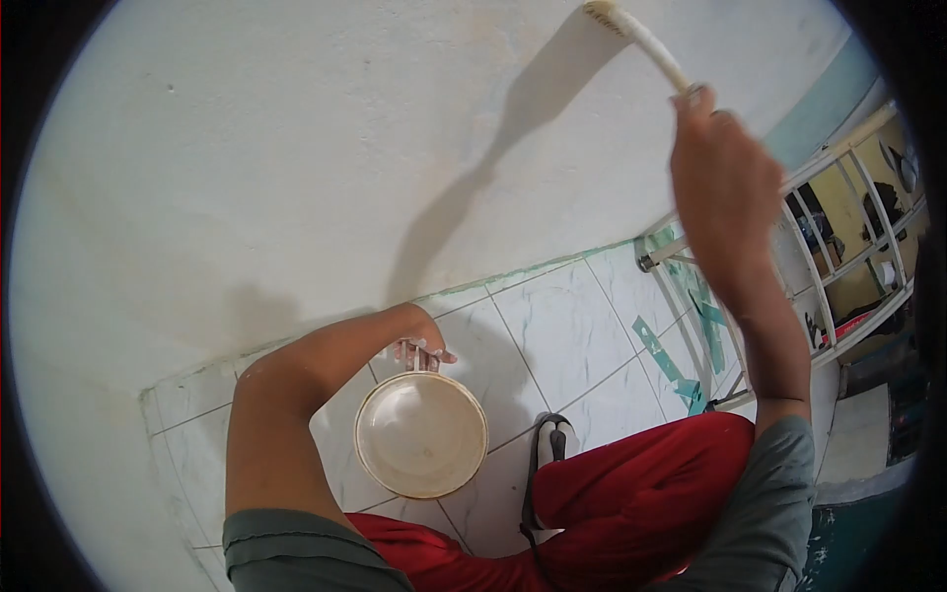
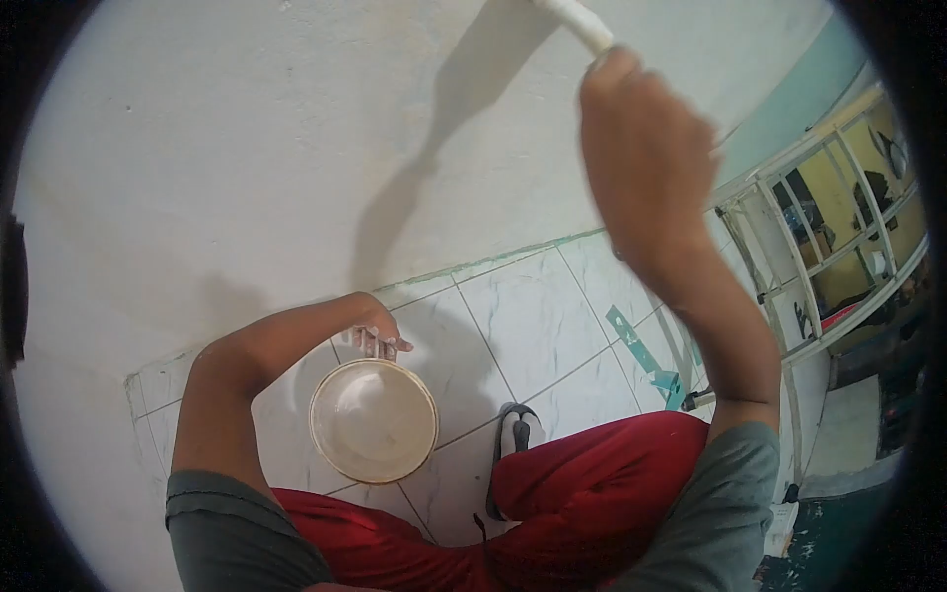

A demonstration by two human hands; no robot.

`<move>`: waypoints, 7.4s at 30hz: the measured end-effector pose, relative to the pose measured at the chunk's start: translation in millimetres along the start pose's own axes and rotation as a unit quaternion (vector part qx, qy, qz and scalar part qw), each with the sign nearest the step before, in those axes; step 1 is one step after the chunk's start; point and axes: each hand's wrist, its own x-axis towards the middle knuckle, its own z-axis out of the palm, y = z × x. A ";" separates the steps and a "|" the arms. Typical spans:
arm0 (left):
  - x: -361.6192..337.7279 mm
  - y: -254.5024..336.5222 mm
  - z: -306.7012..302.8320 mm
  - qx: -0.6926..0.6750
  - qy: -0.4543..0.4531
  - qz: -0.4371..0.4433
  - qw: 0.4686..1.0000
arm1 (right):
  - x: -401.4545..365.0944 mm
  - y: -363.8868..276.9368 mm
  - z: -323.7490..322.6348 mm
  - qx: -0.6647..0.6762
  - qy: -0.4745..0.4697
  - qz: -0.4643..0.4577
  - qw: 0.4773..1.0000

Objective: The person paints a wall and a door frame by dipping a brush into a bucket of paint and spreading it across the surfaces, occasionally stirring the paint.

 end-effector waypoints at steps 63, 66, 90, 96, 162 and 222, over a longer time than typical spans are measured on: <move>-15.5 1.5 23.9 -0.027 0.103 -0.013 0.994 | -138.5 -119.9 126.0 0.140 -0.090 -0.350 0.922; -15.4 1.2 23.7 -0.021 0.108 -0.010 0.994 | -87.7 -89.4 106.9 0.188 -0.168 -0.251 0.935; 2.4 -4.0 14.2 -0.054 0.066 -0.010 0.996 | -139.3 -117.1 107.3 -0.083 -0.025 -0.315 0.945; 6.6 -6.7 15.1 -0.050 0.078 -0.010 0.996 | -147.5 -112.4 126.0 -0.010 -0.052 -0.358 0.932; 15.2 -2.1 13.8 -0.026 0.077 -0.005 0.997 | -201.6 26.8 342.5 0.417 -0.357 0.208 0.809; 86.3 -25.1 -6.6 -0.126 0.091 -0.086 0.984 | -270.6 -51.7 406.1 0.327 -0.377 0.216 0.839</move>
